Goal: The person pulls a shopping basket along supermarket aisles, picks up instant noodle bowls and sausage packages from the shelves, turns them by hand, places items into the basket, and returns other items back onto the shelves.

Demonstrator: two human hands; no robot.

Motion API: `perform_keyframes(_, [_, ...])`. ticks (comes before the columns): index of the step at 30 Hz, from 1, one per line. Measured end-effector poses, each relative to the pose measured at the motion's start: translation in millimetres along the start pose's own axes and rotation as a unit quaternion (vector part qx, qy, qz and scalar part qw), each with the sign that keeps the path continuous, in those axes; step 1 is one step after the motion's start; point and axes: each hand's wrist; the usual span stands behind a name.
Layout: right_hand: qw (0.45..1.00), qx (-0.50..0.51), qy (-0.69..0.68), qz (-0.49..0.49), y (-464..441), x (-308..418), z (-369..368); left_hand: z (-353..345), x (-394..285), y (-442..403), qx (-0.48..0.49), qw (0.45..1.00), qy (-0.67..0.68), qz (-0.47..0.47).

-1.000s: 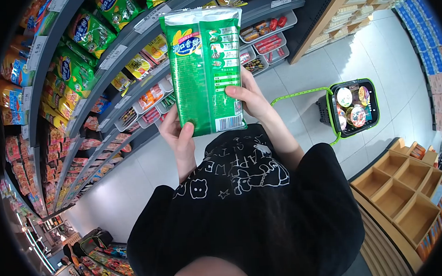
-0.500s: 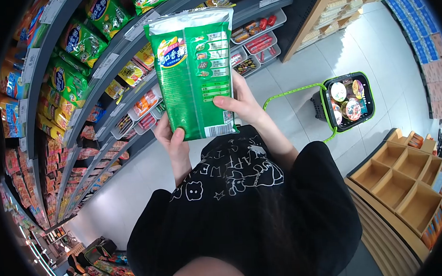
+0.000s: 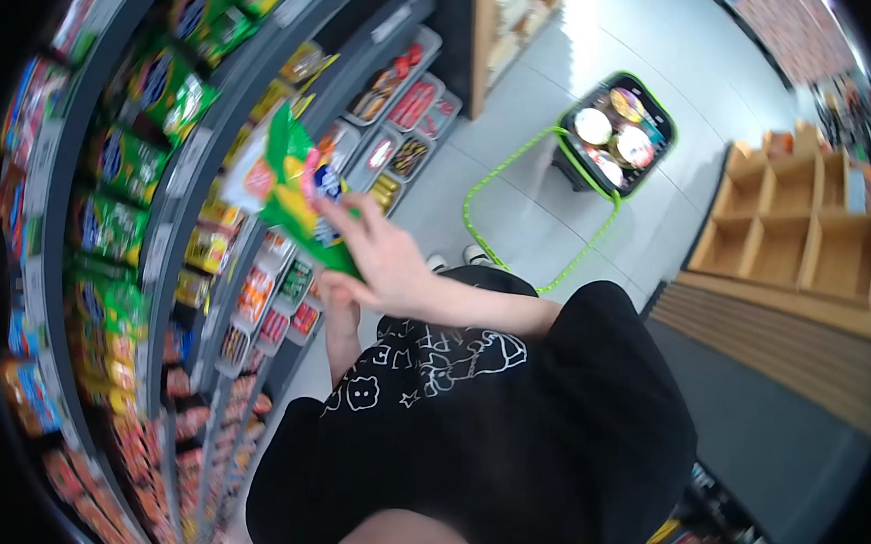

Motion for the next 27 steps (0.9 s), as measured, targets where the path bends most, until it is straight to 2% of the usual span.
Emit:
perform_keyframes(3, [1.000,-0.015,-0.001,0.015,9.3,-10.5,8.8,6.8,20.0,4.0,0.007,0.995,0.090,0.039])
perform_keyframes(5, [0.998,0.005,-0.063,0.027,14.8,-26.0,18.9,11.3,24.7,-6.1,-0.001,0.979,0.080,0.185])
perform_keyframes(6, [0.998,-0.057,-0.016,-0.002,20.6,-29.2,26.9,5.1,26.5,-12.7,0.008,0.977,0.096,0.191])
perform_keyframes(7, [0.997,-0.072,-0.007,-0.009,25.2,-34.7,34.3,2.1,31.9,-18.6,0.025,0.974,0.102,0.199])
perform_keyframes(9, [0.972,-0.149,-0.033,-0.180,40.1,-53.2,48.1,-0.9,47.3,-25.5,0.089,0.892,0.319,0.309])
perform_keyframes(10, [0.959,-0.108,-0.124,-0.231,51.5,-65.1,54.1,-3.2,60.1,-25.6,0.123,0.888,0.320,0.306])
perform_keyframes(11, [0.958,-0.115,-0.121,-0.234,60.8,-70.8,63.6,-13.8,68.2,-24.0,0.129,0.885,0.323,0.311])
perform_keyframes(12, [0.903,-0.059,-0.301,-0.301,70.3,-75.1,73.2,-26.7,76.2,-19.2,0.107,0.911,0.243,0.314])
perform_keyframes(13, [0.809,0.000,-0.469,-0.354,79.3,-81.1,80.0,-40.7,83.8,-16.7,0.084,0.932,0.161,0.315])
perform_keyframes(14, [0.879,-0.056,-0.347,-0.322,88.2,-98.2,79.5,-53.9,91.5,-18.5,0.135,0.953,0.087,0.259])
perform_keyframes(15, [0.877,-0.061,-0.347,-0.326,101.2,-113.4,85.6,-66.6,102.4,-19.2,0.137,0.951,0.089,0.264])
perform_keyframes(17, [0.778,-0.084,-0.471,-0.407,116.3,-133.7,109.9,-92.4,130.7,-17.7,0.188,0.935,-0.029,0.301])
perform_keyframes(18, [0.821,-0.121,-0.407,-0.382,125.8,-154.7,116.1,-110.2,146.0,-13.1,0.179,0.947,-0.032,0.265])
perform_keyframes(21, [0.818,-0.125,-0.387,-0.408,140.5,-202.8,162.1,-160.1,188.0,-15.2,0.210,0.928,-0.076,0.298])
perform_keyframes(22, [0.796,-0.107,-0.396,-0.445,144.4,-223.7,183.5,-178.0,205.1,-17.8,0.214,0.917,-0.090,0.323])
perform_keyframes(25, [0.778,-0.118,-0.398,-0.471,156.2,-305.3,238.7,-236.2,282.8,-17.6,0.176,0.937,-0.065,0.294])
perform_keyframes(27, [0.802,-0.140,-0.355,-0.461,159.3,-373.9,277.7,-281.0,340.6,-25.9,0.185,0.934,-0.087,0.292])
Point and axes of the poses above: each hand's wrist, its own y-axis away from the middle knuckle, its own z-axis out of the back of the hand, x = y × z, and after that the axes turned 12 degrees about -z, right-handed
